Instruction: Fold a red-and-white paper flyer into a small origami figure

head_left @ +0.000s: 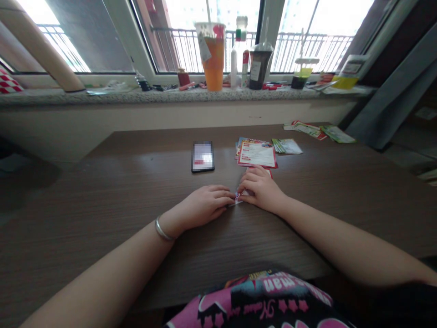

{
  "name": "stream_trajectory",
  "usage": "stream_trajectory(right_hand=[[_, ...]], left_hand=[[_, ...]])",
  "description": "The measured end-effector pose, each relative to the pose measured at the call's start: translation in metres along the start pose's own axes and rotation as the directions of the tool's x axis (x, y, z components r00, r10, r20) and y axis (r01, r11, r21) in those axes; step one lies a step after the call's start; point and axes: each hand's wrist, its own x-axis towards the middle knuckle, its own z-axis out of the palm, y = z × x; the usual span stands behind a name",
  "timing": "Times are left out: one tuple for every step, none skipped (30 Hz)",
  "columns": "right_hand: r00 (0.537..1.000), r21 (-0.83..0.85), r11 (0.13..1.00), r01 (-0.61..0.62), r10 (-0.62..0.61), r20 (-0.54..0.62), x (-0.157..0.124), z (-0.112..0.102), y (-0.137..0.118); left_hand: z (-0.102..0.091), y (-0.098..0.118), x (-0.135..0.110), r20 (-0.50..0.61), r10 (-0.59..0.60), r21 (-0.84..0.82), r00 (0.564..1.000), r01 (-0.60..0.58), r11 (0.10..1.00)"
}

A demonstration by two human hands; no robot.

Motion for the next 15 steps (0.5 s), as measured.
stream_trajectory(right_hand=[[0.999, -0.037, 0.999, 0.003, -0.004, -0.045, -0.0006, -0.0008, -0.0006], [0.996, -0.074, 0.997, 0.000, -0.007, -0.089, -0.0014, -0.0017, -0.0014], [0.992, -0.106, 0.994, 0.000, -0.013, -0.123, -0.0021, -0.0025, -0.0023], [0.988, -0.131, 0.991, 0.001, -0.021, -0.151, -0.0027, -0.0033, -0.0032], [0.985, -0.150, 0.989, 0.000, -0.025, -0.168, -0.0033, -0.0039, -0.0040], [0.984, -0.161, 0.987, -0.005, -0.024, -0.179, -0.0038, -0.0042, -0.0046], [0.983, -0.166, 0.986, -0.012, -0.018, -0.180, -0.0042, -0.0042, -0.0048], [0.985, -0.162, 0.987, -0.018, -0.011, -0.171, -0.0045, -0.0039, -0.0048], [0.989, -0.152, 0.988, -0.022, -0.001, -0.150, -0.0047, -0.0033, -0.0045], [0.992, -0.136, 0.990, -0.028, 0.010, -0.126, -0.0048, -0.0024, -0.0040], [0.994, -0.117, 0.993, -0.034, 0.022, -0.103, -0.0048, -0.0013, -0.0035], [0.996, -0.096, 0.994, -0.044, 0.036, -0.087, -0.0048, 0.0000, -0.0031], [0.996, -0.074, 0.996, -0.057, 0.051, -0.077, -0.0046, 0.0014, -0.0027], [0.995, -0.052, 0.996, -0.070, 0.066, -0.073, -0.0044, 0.0028, -0.0026], [0.995, -0.031, 0.996, -0.079, 0.077, -0.066, -0.0041, 0.0042, -0.0026]], left_hand=[[-0.0013, 0.0014, 0.0005, 0.005, -0.001, 0.019, 1.000, 0.001, 1.000], [-0.0027, 0.0028, 0.0010, 0.009, -0.007, 0.038, 1.000, 0.007, 0.999], [-0.0039, 0.0042, 0.0015, 0.012, -0.011, 0.057, 1.000, 0.010, 0.998], [-0.0050, 0.0054, 0.0019, 0.017, -0.019, 0.073, 1.000, 0.017, 0.997], [-0.0056, 0.0063, 0.0021, 0.018, -0.017, 0.083, 1.000, 0.016, 0.996], [-0.0059, 0.0070, 0.0023, 0.013, -0.012, 0.089, 1.000, 0.011, 0.996], [-0.0058, 0.0073, 0.0023, 0.001, -0.002, 0.092, 1.000, 0.002, 0.996], [-0.0054, 0.0075, 0.0022, -0.012, 0.009, 0.089, 1.000, -0.008, 0.996], [-0.0050, 0.0074, 0.0020, -0.024, 0.017, 0.083, 1.000, -0.015, 0.996], [-0.0045, 0.0073, 0.0019, -0.035, 0.019, 0.075, 0.999, -0.016, 0.997], [-0.0041, 0.0073, 0.0018, -0.042, 0.015, 0.063, 0.999, -0.012, 0.998], [-0.0039, 0.0073, 0.0018, -0.045, 0.009, 0.051, 0.999, -0.007, 0.999], [-0.0038, 0.0074, 0.0020, -0.046, 0.003, 0.040, 0.999, -0.002, 0.999], [-0.0039, 0.0077, 0.0023, -0.048, 0.000, 0.033, 0.999, 0.002, 0.999], [-0.0039, 0.0082, 0.0027, -0.048, -0.003, 0.029, 0.999, 0.005, 1.000]])
